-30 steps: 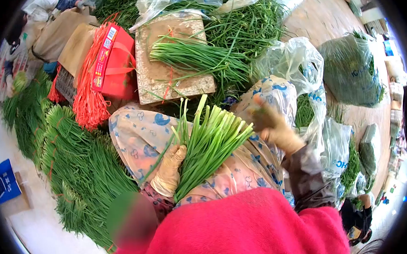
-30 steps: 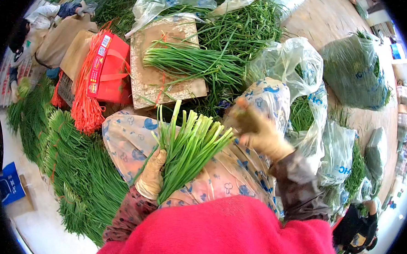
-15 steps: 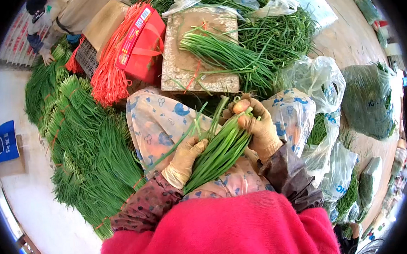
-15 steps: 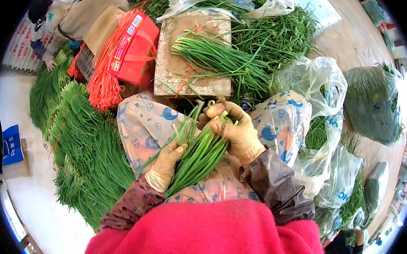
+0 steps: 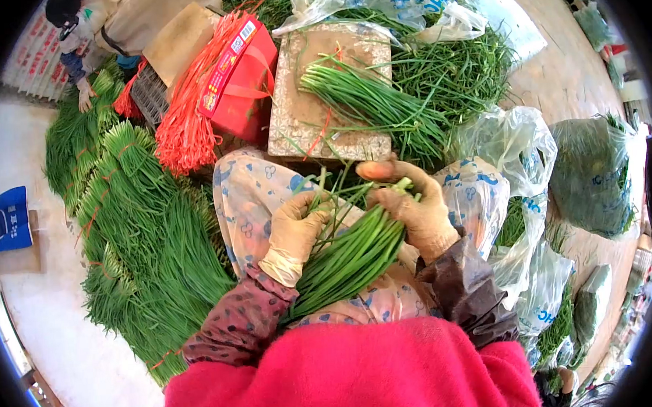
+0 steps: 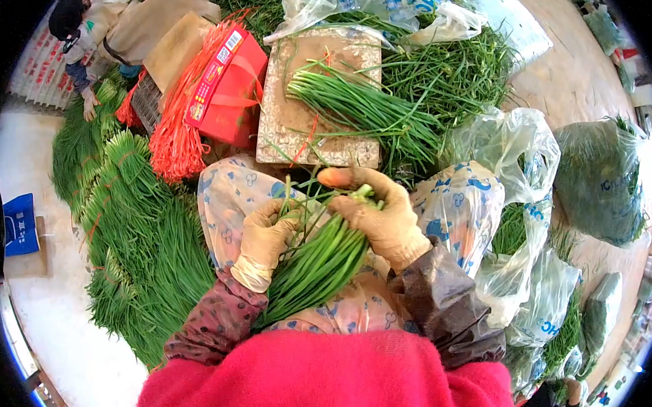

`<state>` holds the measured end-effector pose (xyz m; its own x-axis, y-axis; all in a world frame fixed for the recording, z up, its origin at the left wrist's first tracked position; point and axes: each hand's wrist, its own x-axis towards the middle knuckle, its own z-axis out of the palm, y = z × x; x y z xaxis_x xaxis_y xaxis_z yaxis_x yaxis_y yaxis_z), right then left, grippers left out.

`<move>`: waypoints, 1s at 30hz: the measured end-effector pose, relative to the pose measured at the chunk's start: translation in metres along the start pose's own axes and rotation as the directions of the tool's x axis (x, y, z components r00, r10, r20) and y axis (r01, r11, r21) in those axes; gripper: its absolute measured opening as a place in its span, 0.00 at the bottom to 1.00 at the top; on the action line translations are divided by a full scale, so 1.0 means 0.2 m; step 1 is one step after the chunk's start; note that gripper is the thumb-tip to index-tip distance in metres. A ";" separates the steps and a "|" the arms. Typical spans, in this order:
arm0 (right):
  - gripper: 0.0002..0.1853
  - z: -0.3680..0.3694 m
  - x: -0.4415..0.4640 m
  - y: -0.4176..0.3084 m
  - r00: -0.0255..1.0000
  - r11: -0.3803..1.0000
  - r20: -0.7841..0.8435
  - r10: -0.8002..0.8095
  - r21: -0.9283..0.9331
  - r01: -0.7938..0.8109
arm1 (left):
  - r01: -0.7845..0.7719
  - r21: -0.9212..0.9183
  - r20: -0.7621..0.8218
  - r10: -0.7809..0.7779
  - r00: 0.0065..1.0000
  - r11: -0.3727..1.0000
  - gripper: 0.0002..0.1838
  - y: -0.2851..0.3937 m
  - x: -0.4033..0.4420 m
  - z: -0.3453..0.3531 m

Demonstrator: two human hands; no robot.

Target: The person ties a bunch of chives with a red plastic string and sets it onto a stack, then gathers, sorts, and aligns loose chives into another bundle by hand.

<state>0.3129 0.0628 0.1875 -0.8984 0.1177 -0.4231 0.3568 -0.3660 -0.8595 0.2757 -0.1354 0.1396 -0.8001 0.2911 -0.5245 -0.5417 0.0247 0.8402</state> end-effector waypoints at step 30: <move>0.17 -0.17 -0.24 -1.29 0.777 0.487 0.280 -0.563 -0.648 0.586 | -0.761 0.249 0.797 0.319 0.513 0.599 0.56 0.83 0.06 0.04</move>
<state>0.2722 0.1832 0.4194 -0.9710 0.0392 0.2357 -0.1872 0.4885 -0.8522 0.1786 -0.1208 0.2732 -0.3783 0.9192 0.1092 0.3480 0.0319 0.9370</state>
